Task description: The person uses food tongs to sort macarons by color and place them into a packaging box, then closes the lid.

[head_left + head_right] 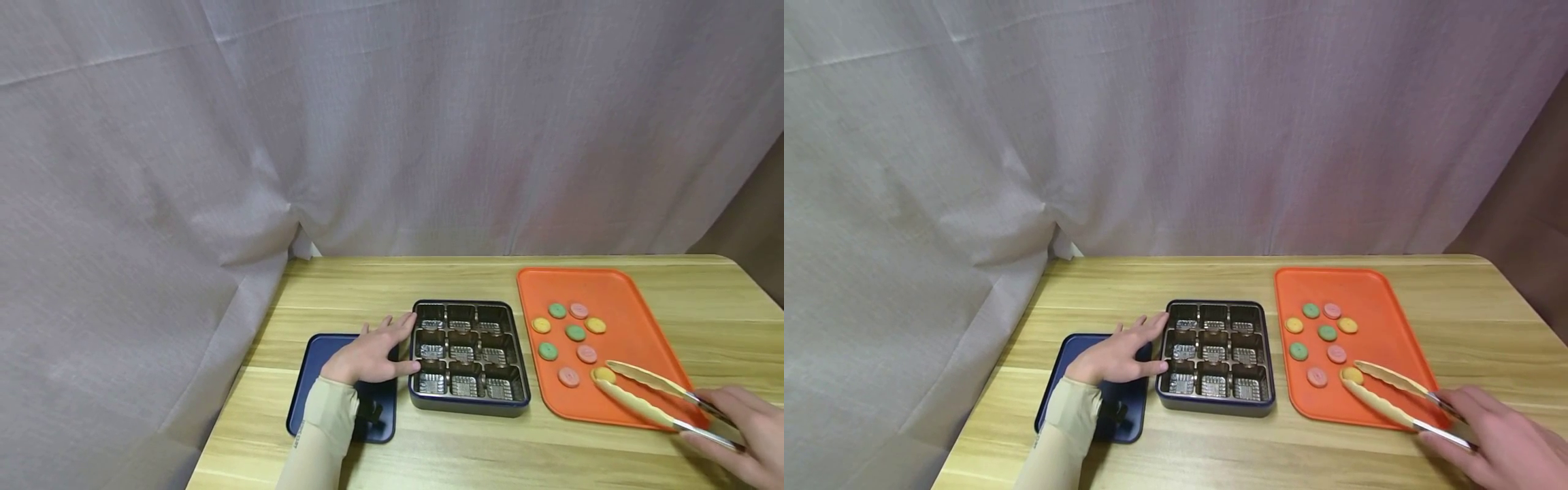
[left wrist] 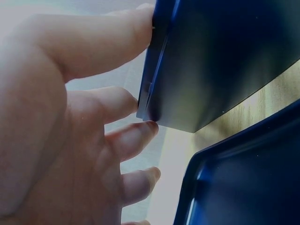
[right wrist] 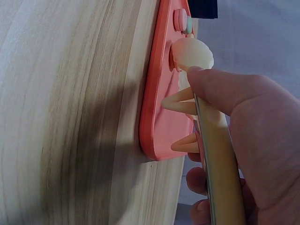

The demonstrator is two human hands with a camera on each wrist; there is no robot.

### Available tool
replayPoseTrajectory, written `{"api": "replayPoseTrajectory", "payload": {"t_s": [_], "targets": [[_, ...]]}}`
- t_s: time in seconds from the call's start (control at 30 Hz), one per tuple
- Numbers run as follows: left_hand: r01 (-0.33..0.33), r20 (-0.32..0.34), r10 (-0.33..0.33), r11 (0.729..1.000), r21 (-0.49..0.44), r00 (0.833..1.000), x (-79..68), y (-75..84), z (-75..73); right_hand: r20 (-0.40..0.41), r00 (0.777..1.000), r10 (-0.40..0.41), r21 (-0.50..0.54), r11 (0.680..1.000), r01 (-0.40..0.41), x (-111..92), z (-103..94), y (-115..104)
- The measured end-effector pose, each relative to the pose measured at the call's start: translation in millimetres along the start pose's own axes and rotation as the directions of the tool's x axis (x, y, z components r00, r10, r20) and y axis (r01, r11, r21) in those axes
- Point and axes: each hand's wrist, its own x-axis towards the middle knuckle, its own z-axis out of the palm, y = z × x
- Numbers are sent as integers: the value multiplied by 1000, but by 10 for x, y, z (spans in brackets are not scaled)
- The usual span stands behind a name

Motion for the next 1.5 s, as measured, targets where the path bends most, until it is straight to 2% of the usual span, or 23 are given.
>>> {"api": "replayPoseTrajectory", "payload": {"t_s": [0.13,0.27,0.53,1.0,1.5], "targets": [[-1,-4,1,1000,5,1000,-2,-2,-1,38,999,17,-49,999,-15,24,-20,-32],[-1,-5,1,1000,8,1000,1,0,0,51,999,19,-37,999,-18,26,-26,-46],[5,-4,-5,1000,1,1000,2,6,1,82,996,38,-88,996,-31,16,7,-9],[1,-2,-1,1000,5,1000,3,-4,3,85,995,41,-72,997,-35,49,-45,-59],[13,-3,-13,1000,-7,1000,9,7,2,53,999,-6,-39,999,8,52,-42,-35]]}}
